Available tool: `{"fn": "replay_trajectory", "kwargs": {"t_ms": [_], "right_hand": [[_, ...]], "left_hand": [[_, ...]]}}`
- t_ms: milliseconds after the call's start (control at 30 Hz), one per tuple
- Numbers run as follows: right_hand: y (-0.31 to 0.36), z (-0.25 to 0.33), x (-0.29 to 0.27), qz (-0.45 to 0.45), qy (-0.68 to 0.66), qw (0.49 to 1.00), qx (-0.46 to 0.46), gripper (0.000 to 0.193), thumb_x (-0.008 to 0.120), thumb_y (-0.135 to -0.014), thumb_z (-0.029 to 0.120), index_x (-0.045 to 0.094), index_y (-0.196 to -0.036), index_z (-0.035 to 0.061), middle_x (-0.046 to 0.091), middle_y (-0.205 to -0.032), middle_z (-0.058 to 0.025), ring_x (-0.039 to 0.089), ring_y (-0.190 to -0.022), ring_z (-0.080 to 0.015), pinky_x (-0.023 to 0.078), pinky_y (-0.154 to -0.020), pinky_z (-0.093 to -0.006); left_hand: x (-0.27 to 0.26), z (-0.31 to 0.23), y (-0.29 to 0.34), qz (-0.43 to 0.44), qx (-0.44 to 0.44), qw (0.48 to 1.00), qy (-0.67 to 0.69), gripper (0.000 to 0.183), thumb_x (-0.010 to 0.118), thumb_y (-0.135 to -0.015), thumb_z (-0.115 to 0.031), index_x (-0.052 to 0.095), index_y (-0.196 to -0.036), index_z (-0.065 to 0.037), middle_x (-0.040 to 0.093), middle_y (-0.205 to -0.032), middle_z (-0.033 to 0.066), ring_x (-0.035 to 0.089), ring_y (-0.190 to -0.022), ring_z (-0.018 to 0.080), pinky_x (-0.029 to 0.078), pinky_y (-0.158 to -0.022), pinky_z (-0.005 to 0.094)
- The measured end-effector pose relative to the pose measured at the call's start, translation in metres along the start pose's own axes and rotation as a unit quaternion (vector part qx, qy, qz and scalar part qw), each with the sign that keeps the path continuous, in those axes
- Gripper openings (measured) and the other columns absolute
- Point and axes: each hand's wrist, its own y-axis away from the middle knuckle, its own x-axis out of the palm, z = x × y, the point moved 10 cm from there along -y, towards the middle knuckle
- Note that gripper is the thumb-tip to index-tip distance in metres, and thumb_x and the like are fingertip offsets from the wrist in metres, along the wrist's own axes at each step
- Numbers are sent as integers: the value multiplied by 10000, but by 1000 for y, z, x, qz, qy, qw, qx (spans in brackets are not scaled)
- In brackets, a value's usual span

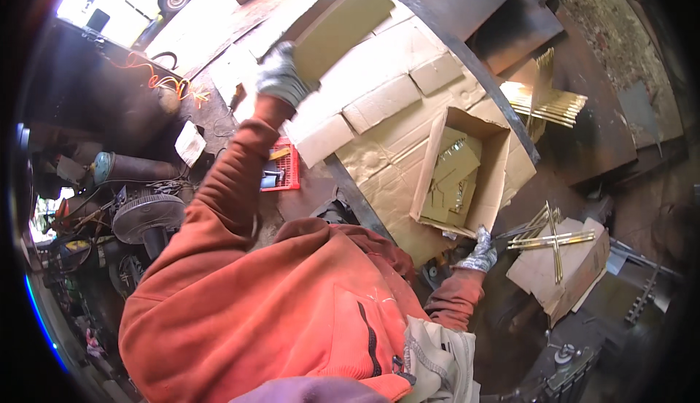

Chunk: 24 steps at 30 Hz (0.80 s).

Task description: The person cuts cardboard pieces with shears and places them into an open box.

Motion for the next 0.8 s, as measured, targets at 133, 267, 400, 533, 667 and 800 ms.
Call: {"fn": "replay_trajectory", "kwargs": {"t_ms": [133,267,400,533,667,800], "right_hand": [[29,10,12,-4,-55,998,21,300,767,-741,296,661,-857,41,651,-704,-77,589,-522,-211,478,-464,-344],[20,-7,2,29,-83,995,50,265,772,-745,253,649,-848,42,673,-749,-87,617,-538,-206,504,-460,-320],[20,-17,6,0,-176,983,55,295,741,-780,276,648,-963,63,681,-805,-48,618,-551,-186,517,-472,-294],[30,-24,6,24,-224,971,79,275,725,-790,273,656,-982,89,689,-845,-28,635,-611,-170,537,-523,-289],[29,-35,-4,-18,-205,974,99,246,706,-802,318,647,-925,113,679,-778,-14,611,-568,-154,464,-444,-274],[40,-17,21,-30,-190,977,95,223,702,-801,315,645,-906,126,664,-735,-5,590,-539,-150,458,-435,-272]], "left_hand": [[-40,6,-67,-60,38,996,-55,563,780,-647,-379,572,-1078,-84,640,-1039,192,621,-982,378,508,-857,441],[-7,-14,-128,61,19,991,-121,614,811,-607,-343,593,-1129,-104,639,-1115,179,619,-1048,353,502,-904,425],[17,-3,-148,93,19,981,-170,613,806,-620,-289,588,-1174,-139,636,-1146,163,613,-1081,338,490,-928,431],[36,-2,-148,151,46,972,-172,596,799,-656,-283,578,-1182,-113,642,-1131,148,615,-1064,319,494,-907,408],[38,-23,-123,38,174,970,-167,712,793,-649,-393,525,-1248,-116,616,-1185,148,574,-1133,333,442,-979,429],[26,58,-22,-211,101,968,90,803,817,-642,-436,522,-1251,-2,582,-1180,222,534,-1126,380,417,-983,437]]}}
